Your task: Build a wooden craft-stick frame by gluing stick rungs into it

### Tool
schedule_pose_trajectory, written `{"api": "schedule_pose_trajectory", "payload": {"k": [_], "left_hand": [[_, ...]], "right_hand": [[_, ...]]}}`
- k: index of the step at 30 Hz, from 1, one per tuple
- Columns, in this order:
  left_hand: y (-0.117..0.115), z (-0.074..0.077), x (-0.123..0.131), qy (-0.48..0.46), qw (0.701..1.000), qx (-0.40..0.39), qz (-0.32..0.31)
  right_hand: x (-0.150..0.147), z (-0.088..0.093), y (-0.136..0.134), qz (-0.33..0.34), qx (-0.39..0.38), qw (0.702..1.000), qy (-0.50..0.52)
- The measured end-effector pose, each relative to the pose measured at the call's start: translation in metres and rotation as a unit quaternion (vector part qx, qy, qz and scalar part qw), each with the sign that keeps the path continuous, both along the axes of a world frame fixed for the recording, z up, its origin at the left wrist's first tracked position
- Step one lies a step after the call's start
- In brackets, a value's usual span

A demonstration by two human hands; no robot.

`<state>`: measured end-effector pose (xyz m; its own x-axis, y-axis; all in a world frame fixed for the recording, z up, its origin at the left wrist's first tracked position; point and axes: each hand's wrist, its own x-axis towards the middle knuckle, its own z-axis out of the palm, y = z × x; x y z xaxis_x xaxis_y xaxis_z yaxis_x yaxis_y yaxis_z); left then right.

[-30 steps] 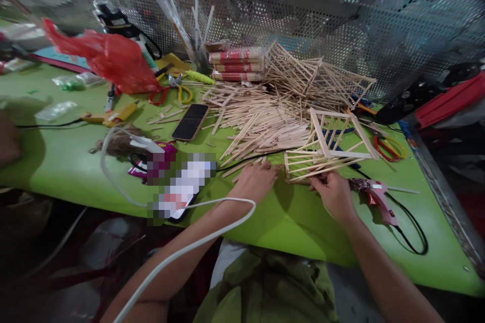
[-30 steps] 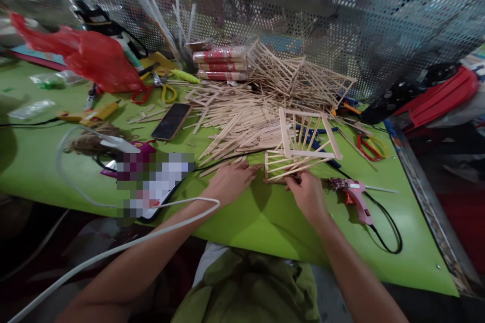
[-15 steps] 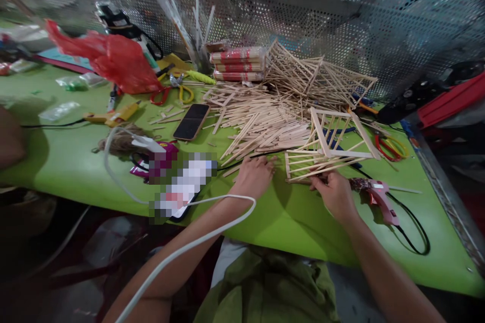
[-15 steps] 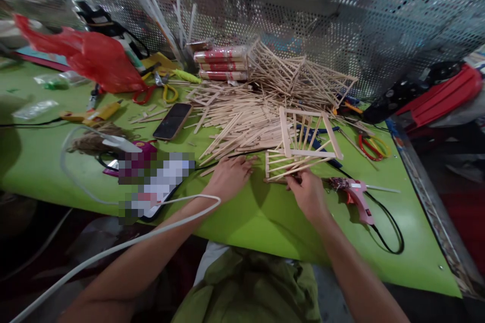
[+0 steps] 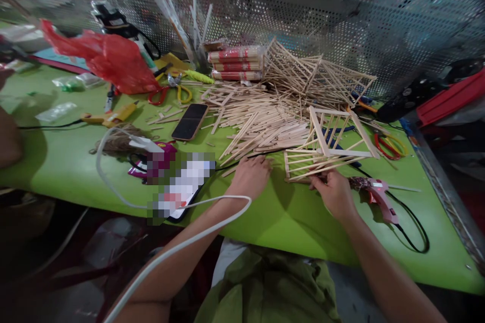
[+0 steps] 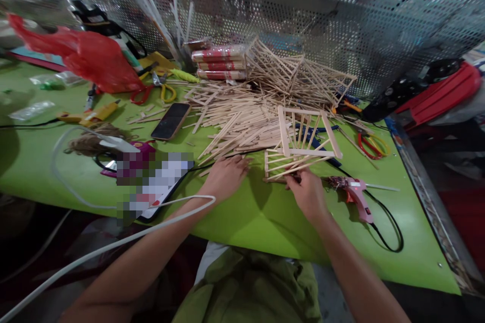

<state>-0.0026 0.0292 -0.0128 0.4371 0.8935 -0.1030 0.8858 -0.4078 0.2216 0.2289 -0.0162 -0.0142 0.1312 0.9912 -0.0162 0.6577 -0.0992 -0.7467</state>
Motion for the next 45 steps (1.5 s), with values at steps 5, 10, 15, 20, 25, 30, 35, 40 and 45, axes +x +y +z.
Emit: {"api": "schedule_pose_trajectory", "payload": {"k": [5,10,15,20,25,30,35,40,45], "left_hand": [[0.003,-0.001,0.002,-0.001,1.000,-0.006,-0.010],[0.005,0.000,0.002,0.000,1.000,-0.014,-0.016],[0.002,0.003,0.001,0.008,1.000,-0.009,-0.012],[-0.005,0.003,0.000,0.015,1.000,-0.004,-0.005],[-0.006,0.000,0.003,0.023,1.000,-0.006,-0.009],[0.004,-0.004,0.006,0.022,0.999,-0.012,-0.029],[0.005,-0.002,0.003,0.016,1.000,-0.003,-0.025],[0.000,0.000,0.003,0.027,1.000,0.004,-0.013],[0.001,-0.001,0.003,0.021,1.000,-0.004,-0.020]], "right_hand": [[0.000,0.000,0.001,0.006,0.001,1.000,0.006],[0.000,0.001,0.002,0.011,0.002,1.000,0.004],[0.002,-0.001,0.001,0.007,0.001,1.000,0.010],[0.002,-0.001,0.001,0.010,0.006,1.000,0.007],[0.000,0.001,0.002,0.010,0.008,1.000,0.008],[0.000,0.001,0.002,0.004,0.003,1.000,0.008],[0.000,0.002,0.001,0.006,0.004,1.000,0.016],[-0.001,0.002,0.001,0.005,0.001,1.000,0.009],[0.000,0.001,0.002,0.002,0.004,1.000,0.008]]}}
